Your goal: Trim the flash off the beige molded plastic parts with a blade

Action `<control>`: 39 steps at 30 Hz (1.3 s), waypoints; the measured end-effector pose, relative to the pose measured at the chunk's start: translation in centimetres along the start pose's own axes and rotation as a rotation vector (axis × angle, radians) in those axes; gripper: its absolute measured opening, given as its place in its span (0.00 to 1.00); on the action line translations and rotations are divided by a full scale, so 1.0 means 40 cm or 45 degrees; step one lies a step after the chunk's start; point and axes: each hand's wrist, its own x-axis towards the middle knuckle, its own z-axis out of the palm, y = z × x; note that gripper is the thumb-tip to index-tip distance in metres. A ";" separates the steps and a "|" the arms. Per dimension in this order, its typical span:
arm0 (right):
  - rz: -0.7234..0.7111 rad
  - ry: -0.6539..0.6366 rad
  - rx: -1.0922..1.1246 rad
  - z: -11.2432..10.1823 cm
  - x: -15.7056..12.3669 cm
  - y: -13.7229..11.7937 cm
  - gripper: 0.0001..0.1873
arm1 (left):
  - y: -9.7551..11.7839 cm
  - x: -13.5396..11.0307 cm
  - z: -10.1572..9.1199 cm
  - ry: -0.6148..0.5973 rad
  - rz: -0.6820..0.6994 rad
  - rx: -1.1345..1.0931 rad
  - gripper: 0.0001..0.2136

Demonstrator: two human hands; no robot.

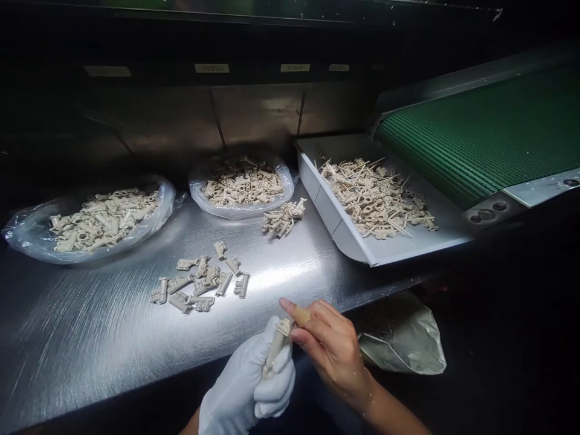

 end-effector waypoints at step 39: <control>0.430 -0.179 0.305 -0.037 0.001 -0.019 0.18 | 0.040 -0.077 0.011 0.652 0.577 1.089 0.12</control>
